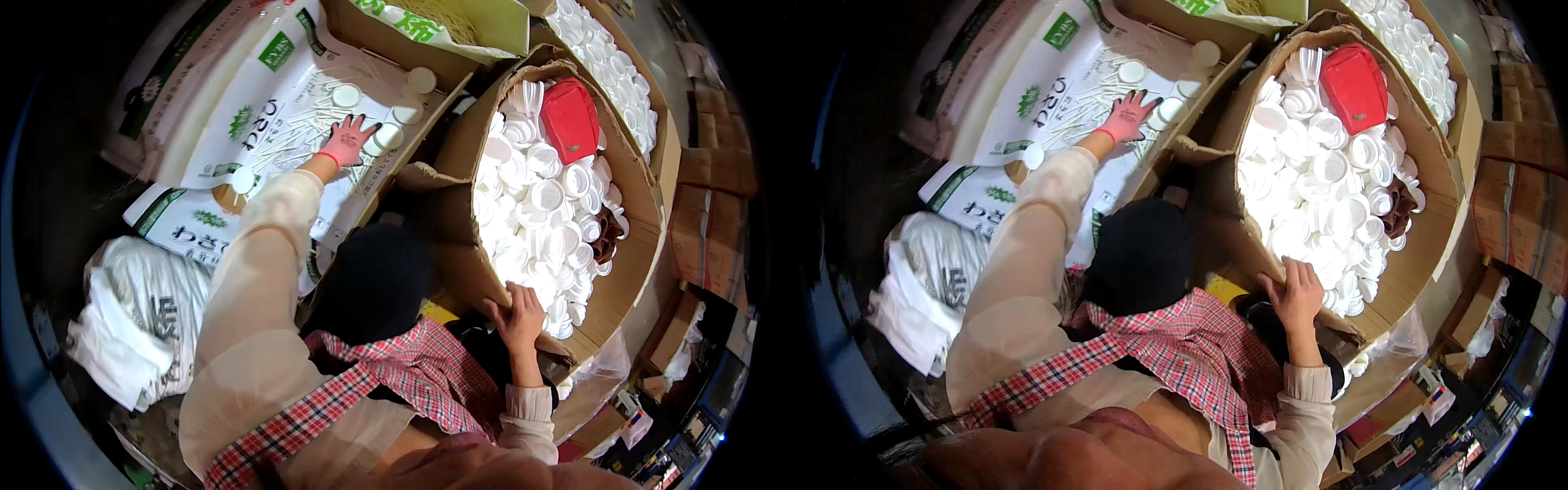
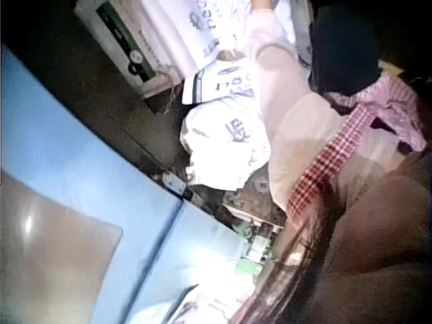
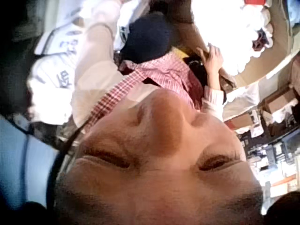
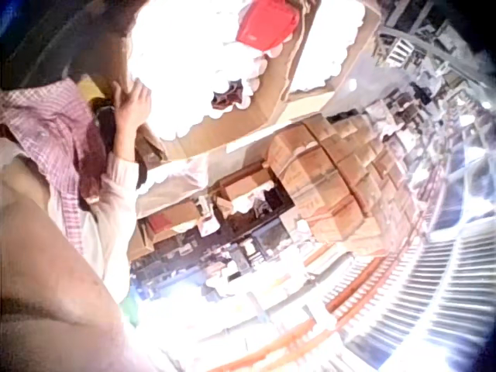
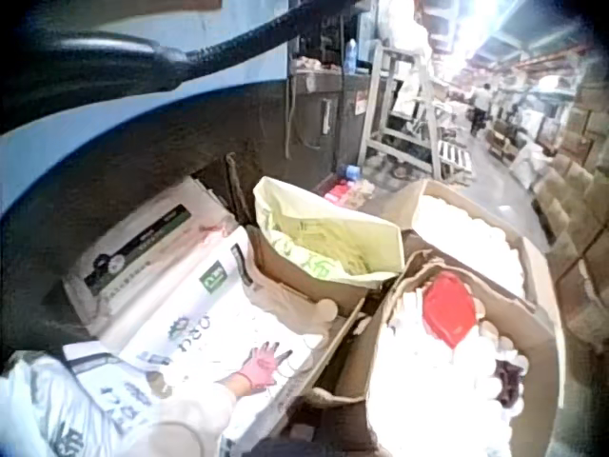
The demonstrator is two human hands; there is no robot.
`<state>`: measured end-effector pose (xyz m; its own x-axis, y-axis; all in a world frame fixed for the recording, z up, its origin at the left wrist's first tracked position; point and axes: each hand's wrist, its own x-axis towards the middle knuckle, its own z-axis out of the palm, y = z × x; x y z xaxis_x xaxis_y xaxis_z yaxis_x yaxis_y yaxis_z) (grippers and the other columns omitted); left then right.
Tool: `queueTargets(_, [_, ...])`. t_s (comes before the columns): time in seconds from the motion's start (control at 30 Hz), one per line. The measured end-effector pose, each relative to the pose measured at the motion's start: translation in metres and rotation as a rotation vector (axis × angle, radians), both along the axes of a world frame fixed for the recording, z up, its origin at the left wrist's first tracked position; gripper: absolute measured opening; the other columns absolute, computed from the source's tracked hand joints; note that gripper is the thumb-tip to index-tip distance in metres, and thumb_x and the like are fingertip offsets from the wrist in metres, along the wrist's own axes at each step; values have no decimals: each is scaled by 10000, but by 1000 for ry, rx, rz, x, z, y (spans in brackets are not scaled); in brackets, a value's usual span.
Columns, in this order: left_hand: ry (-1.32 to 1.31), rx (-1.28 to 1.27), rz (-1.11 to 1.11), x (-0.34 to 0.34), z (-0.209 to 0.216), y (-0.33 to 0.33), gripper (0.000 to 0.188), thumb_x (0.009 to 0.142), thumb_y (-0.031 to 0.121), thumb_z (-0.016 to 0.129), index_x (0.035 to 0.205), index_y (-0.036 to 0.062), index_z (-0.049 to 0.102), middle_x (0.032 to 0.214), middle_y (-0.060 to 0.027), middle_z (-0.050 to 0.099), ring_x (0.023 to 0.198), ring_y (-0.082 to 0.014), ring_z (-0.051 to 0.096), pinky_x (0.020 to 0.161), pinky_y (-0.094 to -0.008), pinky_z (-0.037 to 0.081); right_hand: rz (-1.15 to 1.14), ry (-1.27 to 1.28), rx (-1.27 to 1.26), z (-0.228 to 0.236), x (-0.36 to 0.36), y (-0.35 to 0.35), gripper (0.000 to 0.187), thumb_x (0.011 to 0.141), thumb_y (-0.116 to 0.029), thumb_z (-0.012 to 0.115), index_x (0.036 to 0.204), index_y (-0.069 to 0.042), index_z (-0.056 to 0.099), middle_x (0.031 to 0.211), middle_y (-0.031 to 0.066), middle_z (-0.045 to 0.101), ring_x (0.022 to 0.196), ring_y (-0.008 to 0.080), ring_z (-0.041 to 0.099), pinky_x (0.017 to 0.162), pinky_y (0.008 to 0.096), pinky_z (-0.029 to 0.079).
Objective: The person sits on the floor and repeatedly picks up white plastic cup halves from a cardboard box. They wipe the rim of each cup with a brown cloth, then fit the two halves together and place the assembled cup into a nearby container.
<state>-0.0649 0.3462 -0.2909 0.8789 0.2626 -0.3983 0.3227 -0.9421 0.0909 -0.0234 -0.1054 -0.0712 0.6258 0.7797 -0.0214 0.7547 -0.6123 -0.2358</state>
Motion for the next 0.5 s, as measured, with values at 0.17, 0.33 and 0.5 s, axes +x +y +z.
queueTargets(0.17, [10,104,-236,37,-69,-11,953,661,340,804,1461,269,293,1486,-183,273,1286,-414,360,1024,-597,308,12,41,20,0,8,8,423,671,-253,811,963,-28,604,866,98,621,764,277,585,649,356,486])
queueTargets(0.33, [-131,-124,-16,42,-84,18,711,756,387,723,1380,183,449,1424,-195,392,1227,-334,472,1028,-531,355,14,19,5,2,10,10,411,665,-255,814,941,-34,604,823,85,601,718,264,571,610,349,471])
queueTargets(0.5, [-999,-1198,713,34,-14,38,530,813,95,680,1299,-11,498,1223,-133,584,1122,-195,538,982,-322,417,6,0,21,1,12,12,423,662,-272,818,938,-33,605,804,88,603,701,262,570,608,350,471])
